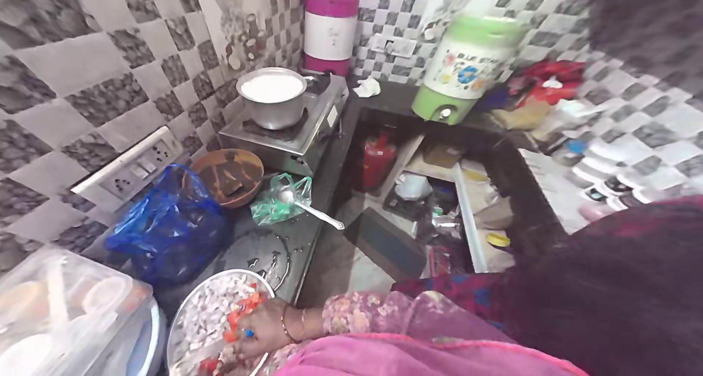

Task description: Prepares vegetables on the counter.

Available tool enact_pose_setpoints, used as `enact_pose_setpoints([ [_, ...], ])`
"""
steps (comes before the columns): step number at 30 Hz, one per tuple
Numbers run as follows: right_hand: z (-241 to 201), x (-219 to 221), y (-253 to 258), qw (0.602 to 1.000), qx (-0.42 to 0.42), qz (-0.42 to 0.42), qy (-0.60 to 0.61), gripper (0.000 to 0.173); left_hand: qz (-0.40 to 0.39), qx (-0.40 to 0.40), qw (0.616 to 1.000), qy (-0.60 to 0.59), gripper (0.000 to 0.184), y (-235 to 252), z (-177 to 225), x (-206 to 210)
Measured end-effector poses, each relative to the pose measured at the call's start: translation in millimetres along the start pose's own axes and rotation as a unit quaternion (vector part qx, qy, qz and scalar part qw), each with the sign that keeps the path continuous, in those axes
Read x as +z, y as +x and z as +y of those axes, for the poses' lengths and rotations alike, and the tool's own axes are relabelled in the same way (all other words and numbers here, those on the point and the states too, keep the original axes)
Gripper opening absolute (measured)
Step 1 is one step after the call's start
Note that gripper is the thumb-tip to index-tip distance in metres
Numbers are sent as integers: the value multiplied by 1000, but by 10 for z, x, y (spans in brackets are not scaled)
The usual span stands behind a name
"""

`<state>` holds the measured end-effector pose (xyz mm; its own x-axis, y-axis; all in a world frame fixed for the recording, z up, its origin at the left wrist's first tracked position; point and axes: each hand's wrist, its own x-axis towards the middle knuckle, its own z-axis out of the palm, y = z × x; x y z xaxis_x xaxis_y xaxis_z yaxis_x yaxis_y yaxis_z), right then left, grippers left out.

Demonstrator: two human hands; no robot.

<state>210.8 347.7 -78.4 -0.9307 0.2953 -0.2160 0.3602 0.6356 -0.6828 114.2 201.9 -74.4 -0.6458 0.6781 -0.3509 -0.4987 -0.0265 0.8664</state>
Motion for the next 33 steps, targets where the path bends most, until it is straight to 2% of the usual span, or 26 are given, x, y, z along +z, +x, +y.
enact_pose_setpoints([
  [2, 40, -47, 35, 999, 23, 12, -43, 45, -57, 44, 997, 34, 25, 143, -166, -343],
  [4, 73, -102, 87, 995, 52, -8, -81, 50, -81, 73, 989, 102, 28, 185, -232, -541],
  [6, 91, -149, 114, 991, 73, -25, -110, 48, -61, 95, 984, 137, 41, 167, -277, -565],
  [9, 27, -232, 132, 980, 91, -64, -166, 52, -36, 118, 976, 178, 40, 136, -280, -521],
  [13, 81, -199, 218, 974, 93, -60, -199, 51, -57, 95, 977, 180, 41, 147, -275, -531],
  [16, 138, -206, 186, 987, 60, -24, -146, 48, -62, 63, 989, 119, 34, 117, -227, -456],
  [18, 230, -165, 140, 998, -7, 8, -56, 45, -72, 41, 994, 73, 33, 101, -208, -428],
  [22, 224, -42, 81, 993, -81, -3, 88, 46, -113, 33, 993, 10, 36, 97, -205, -418],
  [30, 158, 72, 131, 980, -136, -33, 140, 45, -174, 29, 983, -56, 28, 116, -220, -388],
  [33, 138, 104, 128, 979, -149, -28, 134, 42, -169, 8, 983, -70, 28, 109, -225, -349],
])
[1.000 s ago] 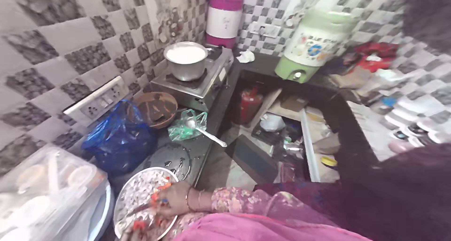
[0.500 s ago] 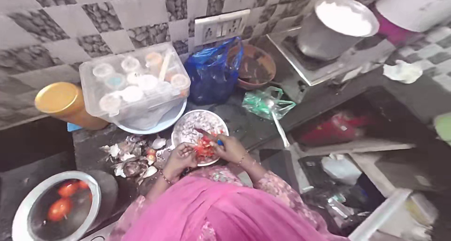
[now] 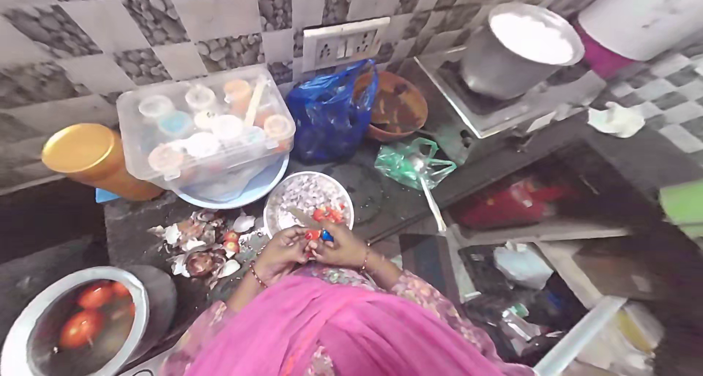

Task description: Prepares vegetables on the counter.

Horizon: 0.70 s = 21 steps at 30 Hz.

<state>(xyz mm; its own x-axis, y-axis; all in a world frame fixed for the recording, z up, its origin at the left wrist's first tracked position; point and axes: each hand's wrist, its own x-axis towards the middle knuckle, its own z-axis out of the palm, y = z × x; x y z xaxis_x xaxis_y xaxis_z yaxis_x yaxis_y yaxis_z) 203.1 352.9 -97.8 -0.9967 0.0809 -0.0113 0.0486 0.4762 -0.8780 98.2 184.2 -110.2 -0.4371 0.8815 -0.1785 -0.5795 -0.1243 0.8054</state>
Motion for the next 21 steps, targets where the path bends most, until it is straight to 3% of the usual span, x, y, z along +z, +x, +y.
enact_pose_setpoints([
  [11, -78, 108, -27, 997, 0, 25, -74, 46, -36, 9, 999, -39, 29, -5, 4, 21],
  [15, -80, 98, -49, 993, 3, 67, -101, 48, 4, 32, 999, -34, 30, 45, -45, 43],
  [18, -47, 16, -48, 973, 16, 135, -186, 47, 88, 40, 995, -6, 32, 64, -14, 15],
  [21, -60, -170, -26, 940, 105, 78, -315, 39, 121, 31, 990, 70, 36, 37, 48, -28],
])
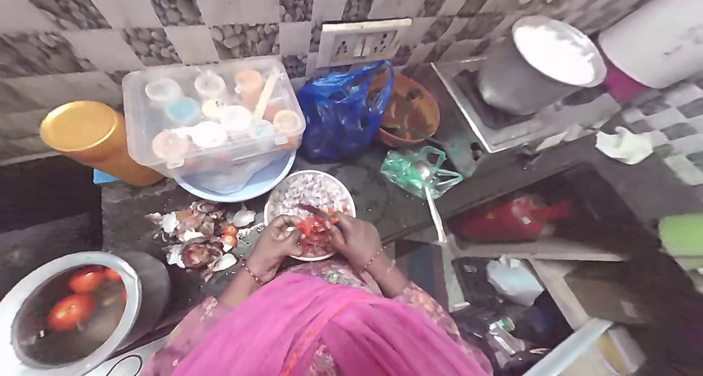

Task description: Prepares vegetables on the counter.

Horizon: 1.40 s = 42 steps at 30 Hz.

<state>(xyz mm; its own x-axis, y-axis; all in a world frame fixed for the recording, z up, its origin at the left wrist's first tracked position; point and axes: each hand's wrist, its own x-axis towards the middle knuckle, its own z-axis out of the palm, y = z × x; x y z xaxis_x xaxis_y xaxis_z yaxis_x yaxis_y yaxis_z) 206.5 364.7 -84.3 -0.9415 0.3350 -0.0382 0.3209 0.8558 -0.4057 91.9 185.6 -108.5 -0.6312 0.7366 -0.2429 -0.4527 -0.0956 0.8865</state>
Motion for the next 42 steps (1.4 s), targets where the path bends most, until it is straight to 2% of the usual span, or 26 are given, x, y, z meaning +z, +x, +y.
enact_pose_setpoints([
  [3, 7, -169, 143, 975, 69, -192, -85, 49, -19, -9, 1000, 23, 37, 10, -35, -18],
  [5, 28, -188, 196, 965, 76, -237, -88, 55, -34, -31, 998, 30, 38, 21, -44, -5],
  [7, 57, -205, 177, 973, 65, -218, -41, 59, -41, -50, 998, 17, 47, 24, -40, 22],
  [9, 70, -205, 116, 987, 39, -155, 33, 54, -47, -53, 997, -7, 57, 32, -53, 28],
  [12, 86, -21, 3, 991, -39, -29, 127, 56, -69, -60, 994, -60, 33, 35, -53, 32],
  [14, 46, 88, -29, 987, -65, 13, 143, 58, -90, -76, 988, -96, 25, 34, -40, 70],
  [16, -39, 96, -26, 990, -56, 20, 130, 57, -99, -90, 984, -119, 23, 21, -23, 127],
  [20, -112, 118, 10, 994, -53, 49, 81, 37, -82, -106, 983, -125, 24, 8, -14, 190],
  [24, -128, 144, 15, 992, -65, 71, 76, 30, -83, -103, 983, -129, 28, 9, 0, 214],
  [32, -146, 136, -3, 991, -62, 87, 81, 36, -90, -96, 982, -133, 28, 4, 15, 247],
  [36, -169, 179, -22, 990, -59, 110, 69, 34, -95, -96, 988, -72, 30, -17, 52, 232],
  [39, -154, 142, -42, 992, -48, 87, 83, 31, -90, -79, 992, -34, 32, -15, 78, 255],
  [42, -133, 105, -43, 993, -48, 45, 94, 36, -76, -59, 992, -76, 31, 1, -22, 238],
])
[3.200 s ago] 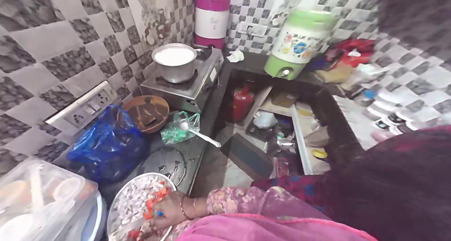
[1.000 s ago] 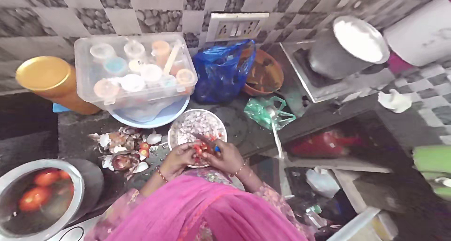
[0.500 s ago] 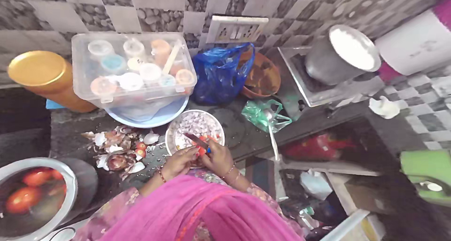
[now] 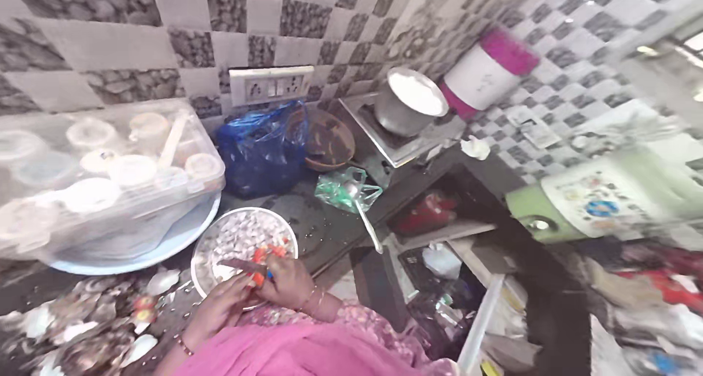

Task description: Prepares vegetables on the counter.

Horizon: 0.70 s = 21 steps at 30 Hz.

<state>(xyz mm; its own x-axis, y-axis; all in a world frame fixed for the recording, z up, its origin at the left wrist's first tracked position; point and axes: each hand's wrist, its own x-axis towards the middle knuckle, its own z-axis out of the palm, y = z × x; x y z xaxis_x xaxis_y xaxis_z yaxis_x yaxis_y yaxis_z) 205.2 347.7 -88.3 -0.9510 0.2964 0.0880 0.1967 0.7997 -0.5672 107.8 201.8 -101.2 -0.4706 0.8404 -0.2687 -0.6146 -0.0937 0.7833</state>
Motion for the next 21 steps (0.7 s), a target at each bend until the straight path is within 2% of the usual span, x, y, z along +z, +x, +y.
enact_pose_setpoints([
  [3, -31, -35, 25, 999, 17, -38, 16, 36, -19, -10, 999, -27, 27, 31, -72, -96],
  [14, 18, 43, 46, 998, 23, -46, 46, 39, 1, -17, 996, -89, 24, 59, -178, -132],
  [19, 32, 96, 10, 1000, 8, 4, 13, 48, 2, 18, 998, -62, 25, 58, -92, -116],
  [21, 39, 78, 12, 1000, 21, 17, -14, 48, 38, 43, 998, 5, 21, 50, -16, -94],
])
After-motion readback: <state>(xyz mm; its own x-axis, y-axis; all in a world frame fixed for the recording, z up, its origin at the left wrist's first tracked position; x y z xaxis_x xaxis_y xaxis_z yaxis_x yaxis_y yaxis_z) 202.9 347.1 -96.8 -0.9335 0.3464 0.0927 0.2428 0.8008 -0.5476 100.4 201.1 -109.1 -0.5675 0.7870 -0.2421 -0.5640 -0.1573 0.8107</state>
